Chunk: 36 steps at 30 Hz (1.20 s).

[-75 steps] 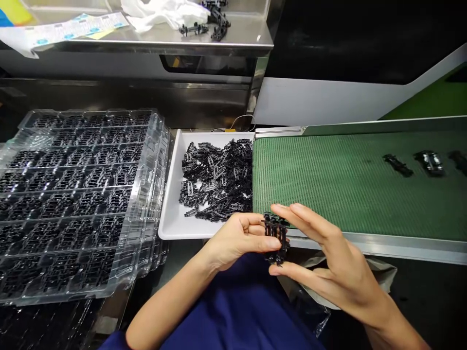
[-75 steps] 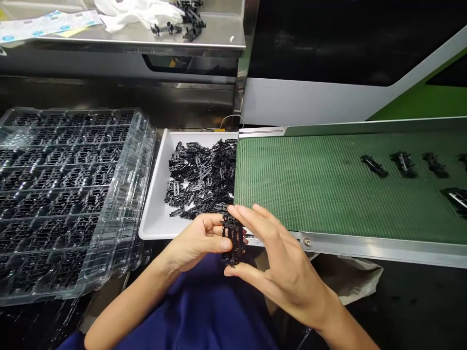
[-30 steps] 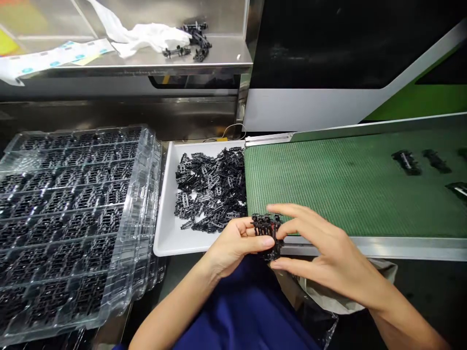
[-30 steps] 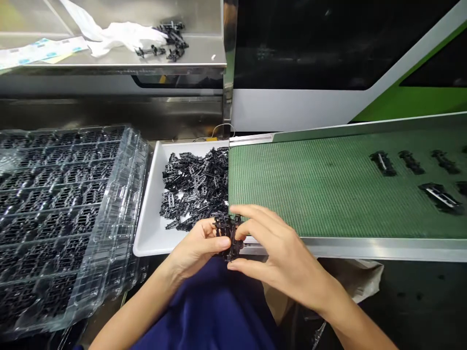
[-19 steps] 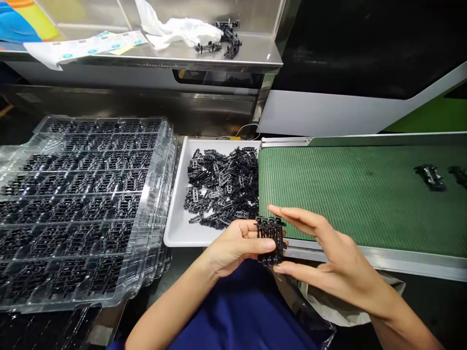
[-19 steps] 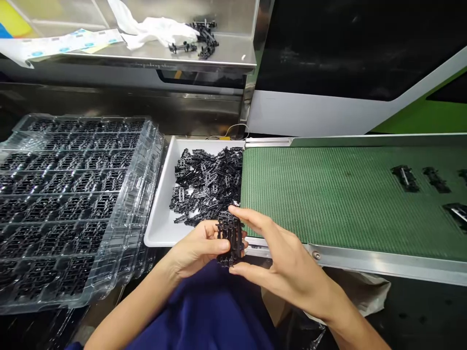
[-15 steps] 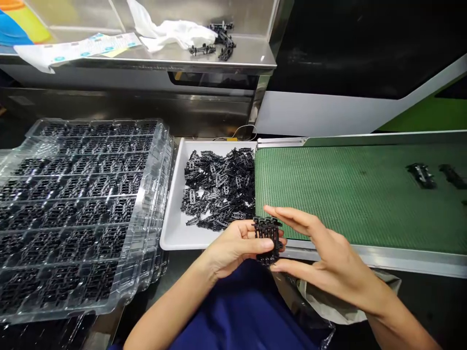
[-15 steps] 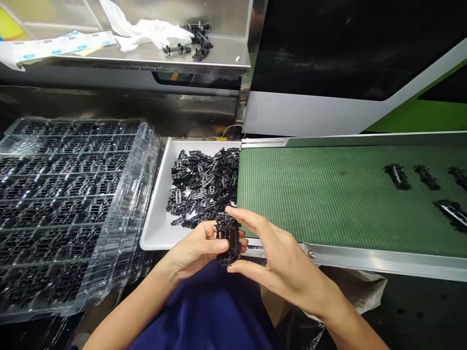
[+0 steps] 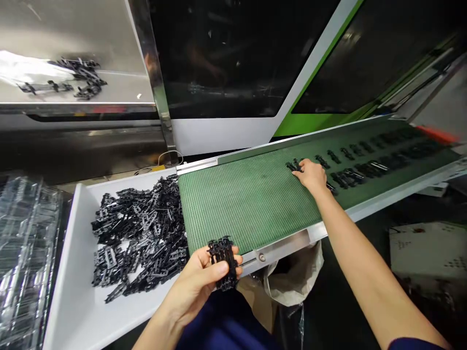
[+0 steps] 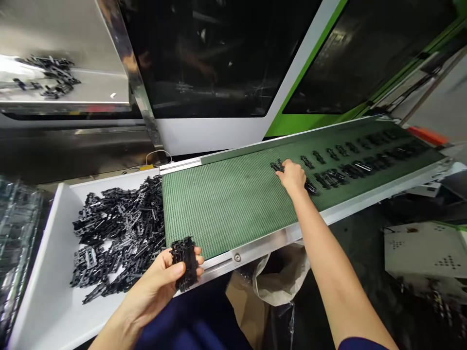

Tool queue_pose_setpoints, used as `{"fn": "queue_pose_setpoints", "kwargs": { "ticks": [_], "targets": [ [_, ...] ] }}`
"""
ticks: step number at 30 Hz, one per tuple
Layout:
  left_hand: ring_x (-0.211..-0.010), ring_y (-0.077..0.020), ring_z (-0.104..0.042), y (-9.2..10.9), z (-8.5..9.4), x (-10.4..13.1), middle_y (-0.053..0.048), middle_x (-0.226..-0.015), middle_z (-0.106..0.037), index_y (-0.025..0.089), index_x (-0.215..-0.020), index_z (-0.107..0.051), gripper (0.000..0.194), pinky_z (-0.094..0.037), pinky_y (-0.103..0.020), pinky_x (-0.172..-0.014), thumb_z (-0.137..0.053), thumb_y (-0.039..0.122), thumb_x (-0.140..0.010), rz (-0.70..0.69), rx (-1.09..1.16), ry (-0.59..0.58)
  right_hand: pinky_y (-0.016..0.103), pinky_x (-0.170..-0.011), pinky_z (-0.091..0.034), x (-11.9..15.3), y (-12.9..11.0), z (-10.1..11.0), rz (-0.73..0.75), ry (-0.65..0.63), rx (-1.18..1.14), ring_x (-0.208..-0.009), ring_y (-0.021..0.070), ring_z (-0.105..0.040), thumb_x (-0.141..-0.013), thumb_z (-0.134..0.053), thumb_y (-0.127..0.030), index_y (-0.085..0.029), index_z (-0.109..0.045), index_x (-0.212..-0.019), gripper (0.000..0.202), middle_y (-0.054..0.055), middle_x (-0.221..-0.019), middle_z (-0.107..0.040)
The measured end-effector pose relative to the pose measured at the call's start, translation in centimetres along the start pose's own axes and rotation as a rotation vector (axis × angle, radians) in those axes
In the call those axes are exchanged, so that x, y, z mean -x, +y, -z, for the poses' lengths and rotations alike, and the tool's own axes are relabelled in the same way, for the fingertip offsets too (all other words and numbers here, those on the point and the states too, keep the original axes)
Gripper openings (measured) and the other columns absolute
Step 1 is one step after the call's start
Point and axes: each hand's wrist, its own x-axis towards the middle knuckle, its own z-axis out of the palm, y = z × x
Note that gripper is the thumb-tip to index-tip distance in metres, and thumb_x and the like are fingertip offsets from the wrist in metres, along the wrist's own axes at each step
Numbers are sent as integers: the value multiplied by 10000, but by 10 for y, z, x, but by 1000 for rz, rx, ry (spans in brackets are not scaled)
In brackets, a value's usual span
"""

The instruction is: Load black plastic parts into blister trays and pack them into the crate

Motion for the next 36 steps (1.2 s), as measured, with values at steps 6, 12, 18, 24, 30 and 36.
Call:
{"fn": "queue_pose_setpoints", "kwargs": {
  "ticks": [6, 12, 18, 24, 30, 36],
  "targets": [
    [-757, -145, -729, 0, -1, -3, -59, -873, -776, 153, -949, -768, 397, -557, -202, -753, -911, 278, -600, -45, 9, 37, 416, -876, -525, 8, 5, 12, -3, 89, -120, -900, 272, -711, -730, -728, -252, -185, -673, -936, 223, 97, -898, -747],
    [-784, -146, -720, 1, 0, 12, -58, -900, -772, 156, -951, -759, 384, -544, -220, -760, -901, 273, -615, -179, 75, 125, 293, -642, -591, 161, -76, 28, 226, -339, -798, -624, 179, -706, -739, -771, -390, -218, -643, -1003, 340, -9, -663, -702],
    [-893, -197, -699, 5, 20, 49, -66, -947, -759, 157, -960, -732, 373, -514, -296, -862, -869, 313, -651, -389, 32, 200, 284, -666, -616, 288, -130, 24, 522, -472, -774, -691, 166, -713, -817, -729, -308, -269, -704, -971, 161, -1, -849, -755],
    [-891, -187, -685, 6, 43, 83, -44, -945, -755, 169, -928, -726, 329, -504, -292, -857, -864, 288, -653, -504, -2, 331, 365, -816, -613, 310, -146, 12, 802, -395, -636, -837, 219, -716, -823, -730, -284, -299, -666, -1196, 378, 24, -1025, -744],
    [-925, -188, -690, 10, 52, 98, -37, -921, -758, 182, -963, -734, 355, -502, -309, -918, -862, 313, -660, -486, 15, 327, 297, -774, -617, 317, -154, 6, 735, -512, -687, -781, 164, -719, -837, -709, -238, -317, -673, -1212, 385, -16, -984, -755],
    [-955, -204, -692, 15, 56, 102, -48, -944, -764, 176, -962, -748, 349, -498, -315, -932, -857, 330, -668, -459, -39, 271, 257, -731, -609, 309, -158, 11, 763, -610, -769, -775, 148, -715, -835, -698, -201, -328, -707, -1159, 348, -15, -992, -761]
  ]
}}
